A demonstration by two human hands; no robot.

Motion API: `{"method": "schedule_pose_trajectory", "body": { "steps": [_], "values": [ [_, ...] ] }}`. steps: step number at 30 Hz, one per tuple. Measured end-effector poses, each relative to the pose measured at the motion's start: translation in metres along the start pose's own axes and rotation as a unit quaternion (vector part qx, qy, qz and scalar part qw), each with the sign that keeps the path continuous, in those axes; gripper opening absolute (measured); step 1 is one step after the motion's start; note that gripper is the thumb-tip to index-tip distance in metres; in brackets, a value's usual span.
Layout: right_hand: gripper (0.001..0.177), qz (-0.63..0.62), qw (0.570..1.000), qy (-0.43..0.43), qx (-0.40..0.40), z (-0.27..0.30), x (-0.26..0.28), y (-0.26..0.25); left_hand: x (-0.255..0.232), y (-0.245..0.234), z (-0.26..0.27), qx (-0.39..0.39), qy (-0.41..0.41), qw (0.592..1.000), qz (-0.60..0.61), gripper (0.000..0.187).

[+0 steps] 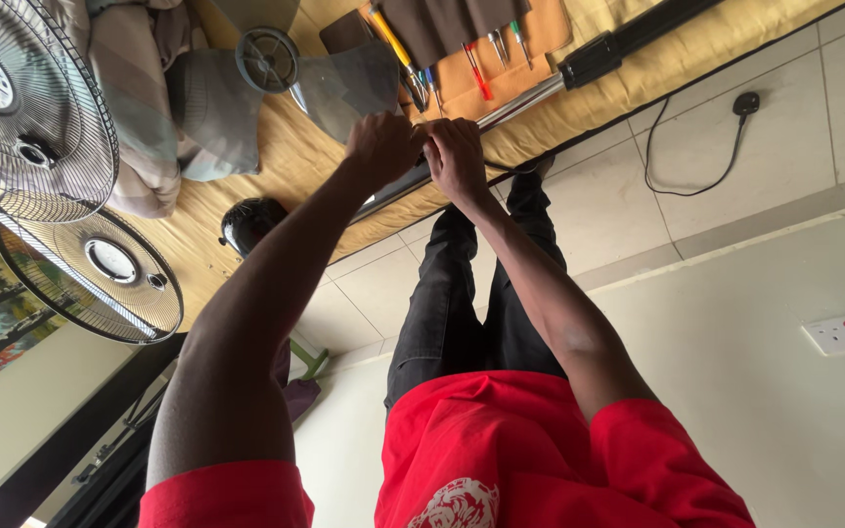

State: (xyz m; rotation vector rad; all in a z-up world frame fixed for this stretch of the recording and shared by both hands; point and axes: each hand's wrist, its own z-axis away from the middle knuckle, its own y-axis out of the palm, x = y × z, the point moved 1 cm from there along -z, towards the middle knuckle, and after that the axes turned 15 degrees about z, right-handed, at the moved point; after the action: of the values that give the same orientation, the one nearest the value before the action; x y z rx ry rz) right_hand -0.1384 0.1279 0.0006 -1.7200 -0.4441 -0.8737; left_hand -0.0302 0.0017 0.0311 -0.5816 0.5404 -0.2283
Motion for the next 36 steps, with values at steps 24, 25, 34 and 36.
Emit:
{"method": "schedule_pose_trajectory", "body": {
  "steps": [24,25,34,36],
  "values": [
    [0.019,-0.008,1.0,-0.003,0.007,0.003,-0.001,0.001,0.02,0.003,0.011,-0.102,0.277,0.933,-0.205,0.02],
    [0.019,-0.003,1.0,-0.006,0.008,0.004,0.001,0.0,0.024,0.008,0.011,-0.124,0.303,0.918,-0.222,0.014],
    [0.024,-0.017,1.0,-0.007,0.005,-0.002,0.004,-0.006,0.004,0.011,0.002,0.017,0.099,0.988,-0.119,0.018],
    [0.023,-0.014,1.0,-0.007,0.006,-0.001,0.003,-0.005,-0.004,0.007,0.004,-0.002,0.066,0.991,-0.117,0.028]
  ]
}}
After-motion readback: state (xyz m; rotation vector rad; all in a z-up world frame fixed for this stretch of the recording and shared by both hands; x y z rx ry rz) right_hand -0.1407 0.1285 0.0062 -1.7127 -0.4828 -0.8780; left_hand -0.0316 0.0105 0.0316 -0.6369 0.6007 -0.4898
